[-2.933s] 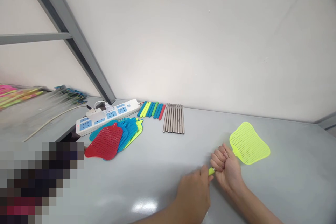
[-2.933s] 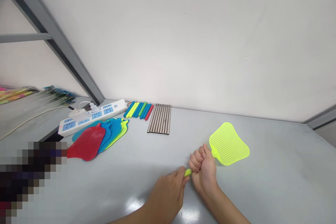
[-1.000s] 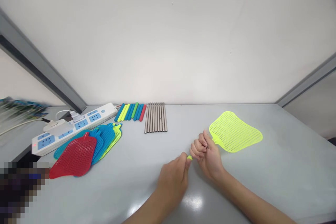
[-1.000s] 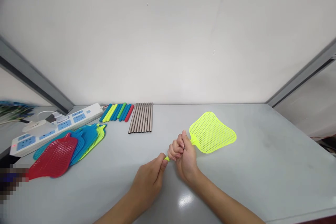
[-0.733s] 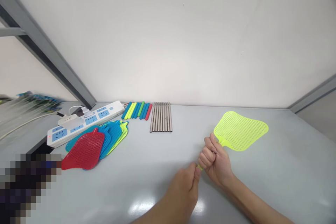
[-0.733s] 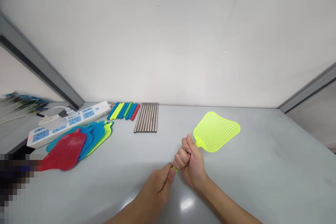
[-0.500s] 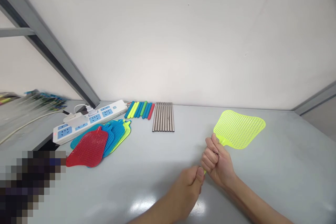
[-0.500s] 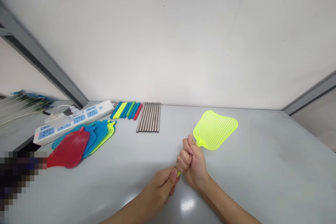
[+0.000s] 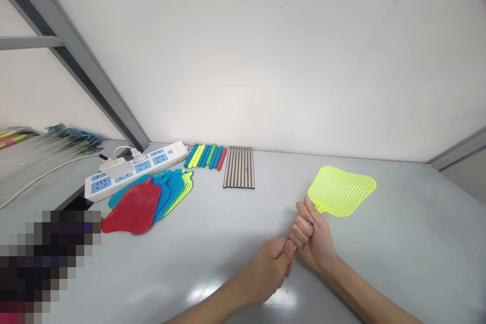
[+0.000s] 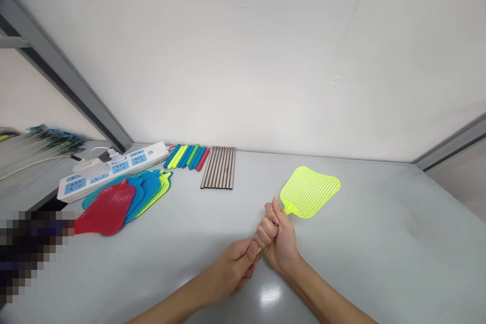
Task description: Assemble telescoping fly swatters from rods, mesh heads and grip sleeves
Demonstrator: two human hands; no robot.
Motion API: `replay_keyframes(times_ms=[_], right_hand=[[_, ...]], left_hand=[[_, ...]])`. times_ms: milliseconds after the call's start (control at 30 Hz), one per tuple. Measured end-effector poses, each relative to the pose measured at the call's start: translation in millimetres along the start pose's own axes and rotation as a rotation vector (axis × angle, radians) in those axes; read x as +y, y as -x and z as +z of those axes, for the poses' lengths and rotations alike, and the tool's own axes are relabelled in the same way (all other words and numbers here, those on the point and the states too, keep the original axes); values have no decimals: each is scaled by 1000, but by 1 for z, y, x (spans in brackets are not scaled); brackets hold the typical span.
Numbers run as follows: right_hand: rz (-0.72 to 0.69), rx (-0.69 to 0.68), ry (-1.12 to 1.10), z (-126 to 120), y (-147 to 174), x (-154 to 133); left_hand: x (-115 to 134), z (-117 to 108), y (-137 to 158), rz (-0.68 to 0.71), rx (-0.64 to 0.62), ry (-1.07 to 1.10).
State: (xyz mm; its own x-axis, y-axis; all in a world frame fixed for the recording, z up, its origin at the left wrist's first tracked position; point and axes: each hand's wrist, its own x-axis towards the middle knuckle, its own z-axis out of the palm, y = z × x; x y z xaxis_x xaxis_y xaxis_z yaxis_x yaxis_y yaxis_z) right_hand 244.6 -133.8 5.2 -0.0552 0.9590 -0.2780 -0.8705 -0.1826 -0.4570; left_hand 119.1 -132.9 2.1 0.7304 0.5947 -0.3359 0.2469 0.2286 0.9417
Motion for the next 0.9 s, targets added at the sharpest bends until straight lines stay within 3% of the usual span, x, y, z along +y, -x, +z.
replay_keyframes(times_ms=[200, 400, 567, 700, 767, 900], right_hand=[[16, -32, 54, -4, -6, 0], [2, -124, 141, 0, -10, -6], [-72, -145, 248, 8, -12, -11], [-223, -81, 380, 8, -15, -18], [-239, -65, 445, 7, -16, -21], [-81, -136, 549, 6, -14, -21]], left_hand=[[-4, 2, -7, -71, -38, 180], [-10, 4, -14, 71, -13, 256], [-10, -1, -17, 141, 25, 249], [-5, -3, -15, 140, 12, 303], [-1, -2, -13, 186, 62, 327], [9, -5, -11, 294, 263, 302]])
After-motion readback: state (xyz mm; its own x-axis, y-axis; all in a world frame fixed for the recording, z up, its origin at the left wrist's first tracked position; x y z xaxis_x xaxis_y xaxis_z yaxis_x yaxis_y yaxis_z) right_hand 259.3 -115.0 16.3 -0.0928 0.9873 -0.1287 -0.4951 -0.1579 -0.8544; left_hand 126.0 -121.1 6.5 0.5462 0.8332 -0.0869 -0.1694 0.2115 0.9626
